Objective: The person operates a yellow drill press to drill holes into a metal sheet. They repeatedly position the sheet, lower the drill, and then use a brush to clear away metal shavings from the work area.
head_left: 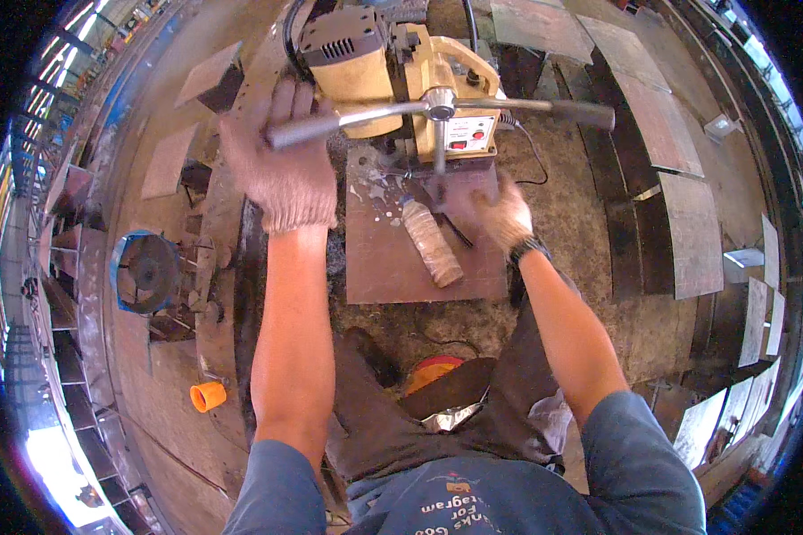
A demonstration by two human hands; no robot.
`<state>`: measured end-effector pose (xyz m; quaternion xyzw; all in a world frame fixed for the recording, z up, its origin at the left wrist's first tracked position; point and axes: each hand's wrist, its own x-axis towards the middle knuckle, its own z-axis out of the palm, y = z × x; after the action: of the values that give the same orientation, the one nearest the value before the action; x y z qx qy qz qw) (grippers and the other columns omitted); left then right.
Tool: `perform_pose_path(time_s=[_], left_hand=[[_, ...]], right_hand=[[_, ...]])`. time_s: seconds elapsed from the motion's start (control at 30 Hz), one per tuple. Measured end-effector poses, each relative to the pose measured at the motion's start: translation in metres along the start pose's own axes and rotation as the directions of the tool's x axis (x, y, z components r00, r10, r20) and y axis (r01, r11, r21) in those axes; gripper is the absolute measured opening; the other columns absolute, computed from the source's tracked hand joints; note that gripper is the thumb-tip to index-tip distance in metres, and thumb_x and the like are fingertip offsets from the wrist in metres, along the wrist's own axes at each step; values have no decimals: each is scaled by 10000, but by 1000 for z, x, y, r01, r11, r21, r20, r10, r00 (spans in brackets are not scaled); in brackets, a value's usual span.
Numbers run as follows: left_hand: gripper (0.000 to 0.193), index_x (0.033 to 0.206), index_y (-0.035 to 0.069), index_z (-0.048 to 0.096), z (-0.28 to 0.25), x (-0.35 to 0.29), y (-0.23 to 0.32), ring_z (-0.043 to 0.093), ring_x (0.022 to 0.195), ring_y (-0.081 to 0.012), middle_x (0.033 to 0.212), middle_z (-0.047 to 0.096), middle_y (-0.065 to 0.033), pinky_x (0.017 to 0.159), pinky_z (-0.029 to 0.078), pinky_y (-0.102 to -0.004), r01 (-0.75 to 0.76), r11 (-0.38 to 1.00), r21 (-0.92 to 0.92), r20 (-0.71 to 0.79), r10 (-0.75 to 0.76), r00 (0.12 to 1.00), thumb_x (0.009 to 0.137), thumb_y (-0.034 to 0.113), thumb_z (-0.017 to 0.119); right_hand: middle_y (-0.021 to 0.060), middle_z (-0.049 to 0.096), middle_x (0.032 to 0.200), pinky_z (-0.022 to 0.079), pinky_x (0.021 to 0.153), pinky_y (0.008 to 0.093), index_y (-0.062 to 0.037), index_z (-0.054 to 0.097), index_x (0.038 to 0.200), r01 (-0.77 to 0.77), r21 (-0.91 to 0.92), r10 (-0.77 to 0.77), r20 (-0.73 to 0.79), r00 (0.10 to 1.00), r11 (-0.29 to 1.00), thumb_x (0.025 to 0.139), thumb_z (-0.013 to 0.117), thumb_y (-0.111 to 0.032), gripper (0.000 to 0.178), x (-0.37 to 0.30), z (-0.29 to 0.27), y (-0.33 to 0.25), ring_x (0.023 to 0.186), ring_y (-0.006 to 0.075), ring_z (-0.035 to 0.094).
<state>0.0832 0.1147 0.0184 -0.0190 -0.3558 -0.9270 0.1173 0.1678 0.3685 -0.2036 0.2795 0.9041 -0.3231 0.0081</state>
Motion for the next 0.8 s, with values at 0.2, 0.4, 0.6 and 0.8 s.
perform_pose_path(time_s=[0.2, 0.4, 0.6, 0.8], left_hand=[[471, 1136, 56, 708, 124, -47, -102, 711, 1050, -380, 1127, 738, -189, 925, 545, -513, -459, 770, 443, 651, 76, 755, 891, 458, 703], [717, 1212, 90, 743, 104, -100, -243, 691, 1180, -370, 1223, 742, -198, 1125, 420, -527, -782, 281, 556, 784, -491, 381, 848, 701, 663], [685, 1238, 55, 734, -55, -67, -261, 703, 1197, -359, 1215, 754, -208, 1141, 436, -517, -706, -119, 698, 347, -807, 478, 953, 658, 577], [483, 1212, 172, 778, -76, -53, -266, 715, 1087, -421, 1178, 756, -193, 982, 550, -513, -446, -144, 883, 318, -514, 796, 995, 552, 573]], right_hand=[[101, 626, 1347, 541, 909, 382, 18, 538, 1454, 156, 894, 523, -379, 763, 420, 1035, 677, -262, 523, -58, -103, 39, 1165, 199, 579], [169, 691, 1351, 534, 1033, 359, 55, 617, 1397, 625, 255, -78, -887, 454, 738, 1045, 674, -180, 427, -78, -206, -68, 1202, 228, 664], [230, 664, 1350, 483, 1117, 478, -65, 632, 1410, 598, -688, -911, -304, 278, 412, 923, 772, -276, 549, -50, -221, -130, 1302, 411, 597], [186, 781, 989, 611, 815, 537, -82, 752, 1133, 417, -621, -547, -22, 837, 663, 947, 641, -349, 344, 41, -168, -57, 932, 399, 768]])
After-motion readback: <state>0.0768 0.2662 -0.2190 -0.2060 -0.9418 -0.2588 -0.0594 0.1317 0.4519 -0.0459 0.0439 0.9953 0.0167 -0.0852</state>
